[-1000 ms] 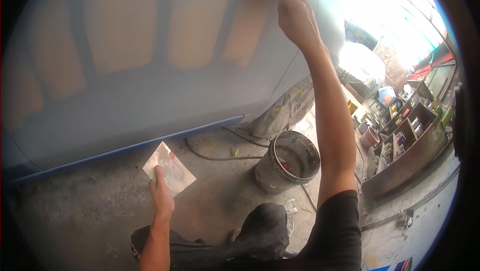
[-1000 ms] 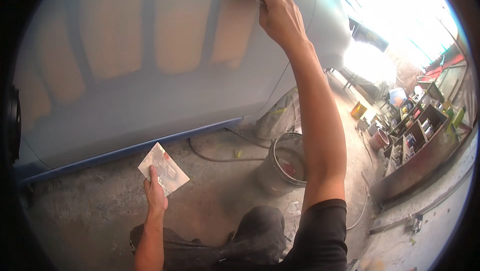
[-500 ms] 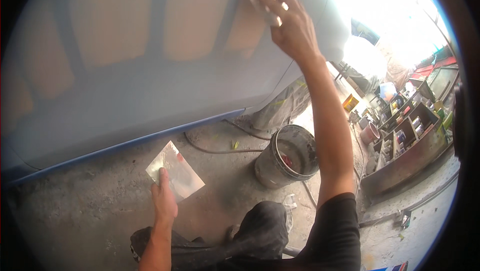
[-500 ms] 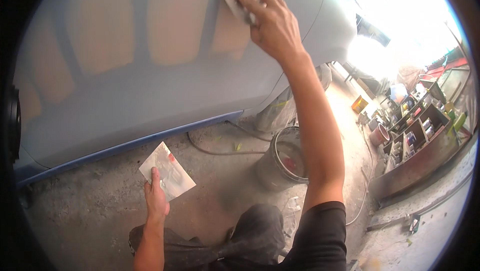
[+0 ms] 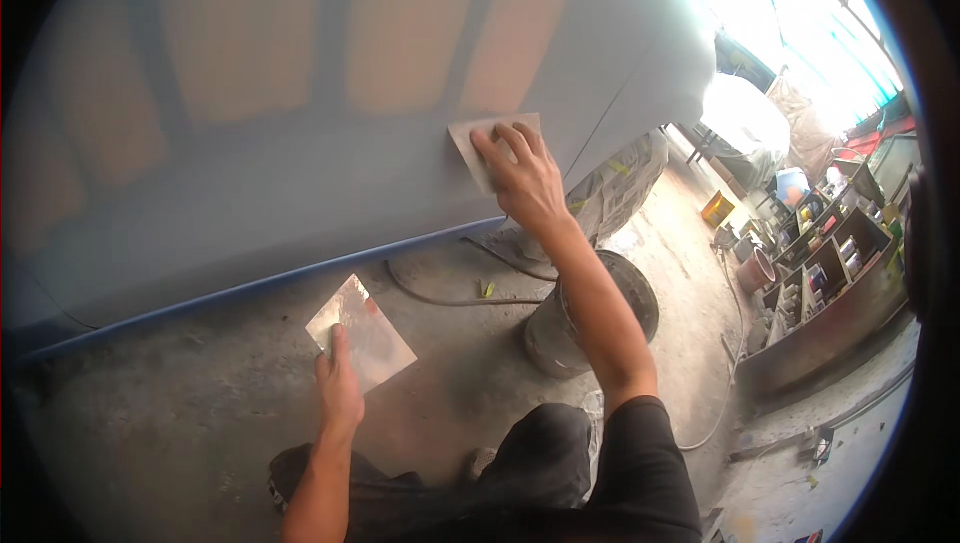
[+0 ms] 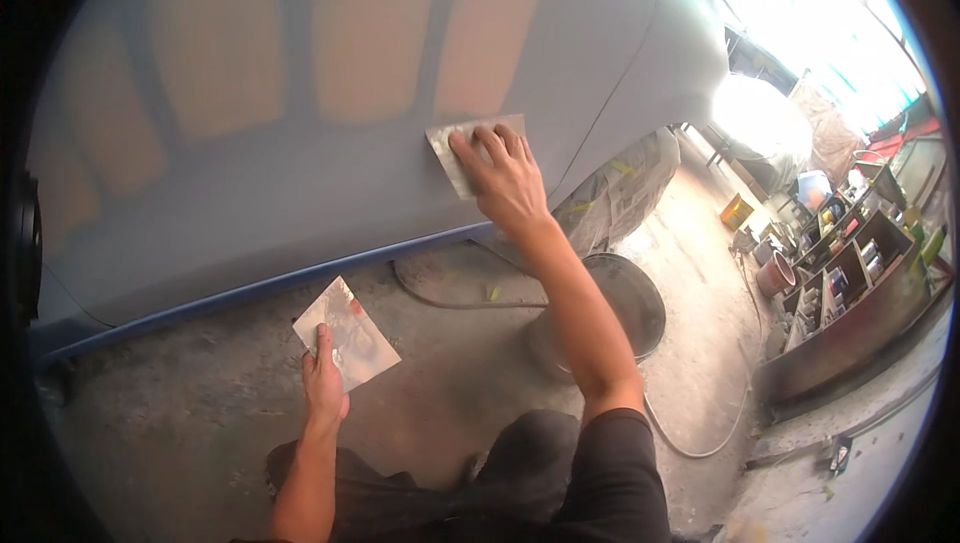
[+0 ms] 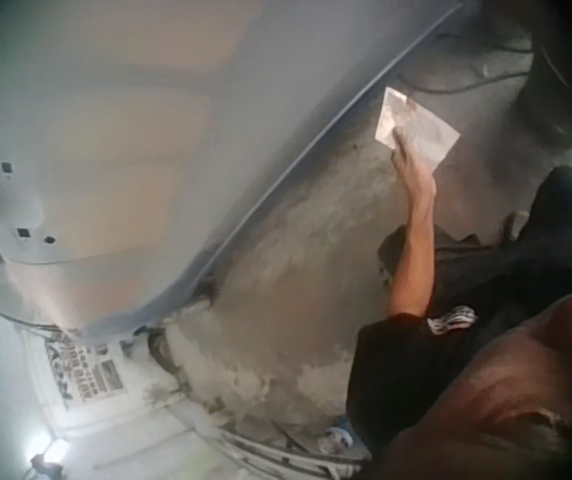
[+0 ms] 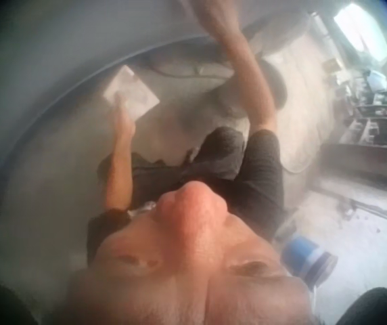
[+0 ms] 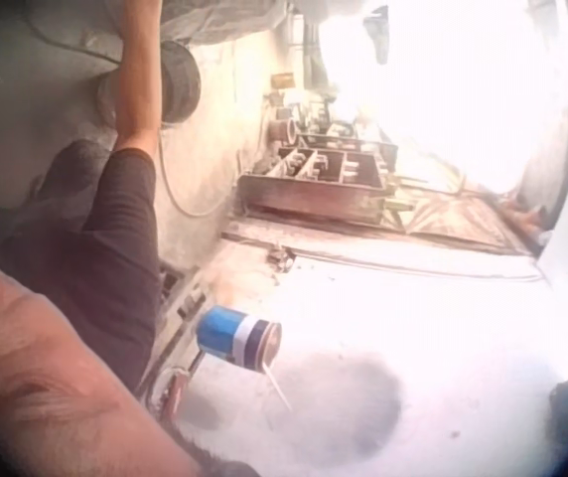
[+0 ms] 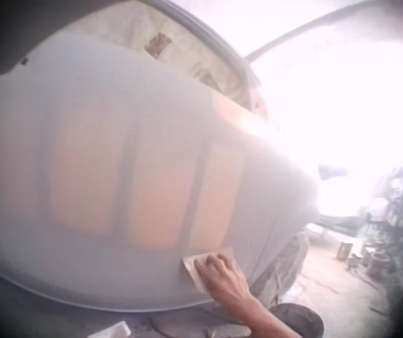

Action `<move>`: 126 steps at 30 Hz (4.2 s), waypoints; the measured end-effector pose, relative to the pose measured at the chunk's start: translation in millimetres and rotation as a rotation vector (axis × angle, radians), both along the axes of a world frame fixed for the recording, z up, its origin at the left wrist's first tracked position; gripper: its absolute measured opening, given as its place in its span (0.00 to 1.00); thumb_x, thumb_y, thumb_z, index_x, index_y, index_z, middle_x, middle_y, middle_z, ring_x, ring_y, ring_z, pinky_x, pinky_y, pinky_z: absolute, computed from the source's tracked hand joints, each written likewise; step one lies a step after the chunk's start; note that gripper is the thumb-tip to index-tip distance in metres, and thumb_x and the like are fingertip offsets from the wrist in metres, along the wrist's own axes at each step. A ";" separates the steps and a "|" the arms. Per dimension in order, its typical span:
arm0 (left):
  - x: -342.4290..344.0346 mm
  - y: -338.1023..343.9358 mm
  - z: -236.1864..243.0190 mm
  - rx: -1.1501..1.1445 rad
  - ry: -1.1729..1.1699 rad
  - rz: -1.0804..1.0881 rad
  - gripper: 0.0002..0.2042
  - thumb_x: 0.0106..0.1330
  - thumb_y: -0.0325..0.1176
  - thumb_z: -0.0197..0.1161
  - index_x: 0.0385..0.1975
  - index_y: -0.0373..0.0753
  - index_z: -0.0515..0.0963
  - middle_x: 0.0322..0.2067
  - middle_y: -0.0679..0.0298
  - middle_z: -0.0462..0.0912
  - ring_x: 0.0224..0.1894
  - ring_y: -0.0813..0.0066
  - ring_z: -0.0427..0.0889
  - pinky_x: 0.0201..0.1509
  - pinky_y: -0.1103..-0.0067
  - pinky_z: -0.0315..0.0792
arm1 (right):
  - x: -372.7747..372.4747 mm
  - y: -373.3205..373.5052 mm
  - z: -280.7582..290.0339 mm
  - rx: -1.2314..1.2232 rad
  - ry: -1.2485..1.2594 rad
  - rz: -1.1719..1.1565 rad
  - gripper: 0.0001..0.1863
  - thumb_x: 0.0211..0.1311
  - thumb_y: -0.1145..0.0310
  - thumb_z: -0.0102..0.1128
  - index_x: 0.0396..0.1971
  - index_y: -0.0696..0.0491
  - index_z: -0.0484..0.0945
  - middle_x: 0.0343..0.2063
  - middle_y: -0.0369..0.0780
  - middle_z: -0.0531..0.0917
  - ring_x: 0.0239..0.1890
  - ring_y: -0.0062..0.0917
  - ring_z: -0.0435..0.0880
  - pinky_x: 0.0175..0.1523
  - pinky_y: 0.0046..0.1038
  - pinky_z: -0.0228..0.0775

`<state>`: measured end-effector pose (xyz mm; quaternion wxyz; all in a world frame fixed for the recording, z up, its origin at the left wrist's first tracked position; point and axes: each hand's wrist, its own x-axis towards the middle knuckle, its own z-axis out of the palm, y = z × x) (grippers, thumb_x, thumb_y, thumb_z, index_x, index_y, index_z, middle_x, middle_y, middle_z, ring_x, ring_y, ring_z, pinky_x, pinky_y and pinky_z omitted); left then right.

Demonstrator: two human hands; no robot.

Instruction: The person applies putty to a car door using spreaders, wipes the surface with a cloth, and smooths the area by hand.

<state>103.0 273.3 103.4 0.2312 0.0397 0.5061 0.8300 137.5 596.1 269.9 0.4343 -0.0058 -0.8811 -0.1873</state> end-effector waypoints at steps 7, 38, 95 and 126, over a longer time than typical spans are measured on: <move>-2.3 3.6 -1.4 -0.052 0.047 0.000 0.25 0.78 0.47 0.51 0.54 0.25 0.74 0.48 0.57 0.80 0.48 0.74 0.78 0.53 0.77 0.71 | 21.2 -1.1 134.0 -0.151 0.230 0.034 0.29 0.56 0.83 0.54 0.56 0.42 0.80 0.47 0.42 0.82 0.49 0.39 0.83 0.52 0.37 0.76; 9.4 -9.5 26.1 0.089 -0.084 -0.055 0.27 0.77 0.50 0.50 0.58 0.27 0.71 0.51 0.56 0.79 0.51 0.70 0.79 0.56 0.73 0.73 | -15.4 6.8 15.7 0.047 0.138 0.044 0.39 0.39 0.81 0.64 0.59 0.42 0.77 0.50 0.39 0.76 0.54 0.37 0.76 0.53 0.39 0.73; 5.3 4.7 4.5 0.335 -0.142 0.009 0.23 0.71 0.36 0.63 0.60 0.28 0.69 0.55 0.56 0.77 0.56 0.67 0.77 0.59 0.69 0.73 | -7.5 15.5 231.2 -0.065 0.262 0.108 0.27 0.57 0.83 0.51 0.53 0.44 0.83 0.48 0.40 0.83 0.50 0.38 0.82 0.55 0.34 0.74; 7.1 7.3 6.4 0.263 -0.137 -0.033 0.23 0.71 0.35 0.62 0.59 0.27 0.69 0.55 0.53 0.77 0.55 0.64 0.79 0.56 0.68 0.77 | 11.9 -9.7 -13.5 -0.136 -0.011 -0.059 0.36 0.46 0.84 0.59 0.60 0.44 0.77 0.50 0.43 0.80 0.53 0.40 0.79 0.60 0.44 0.68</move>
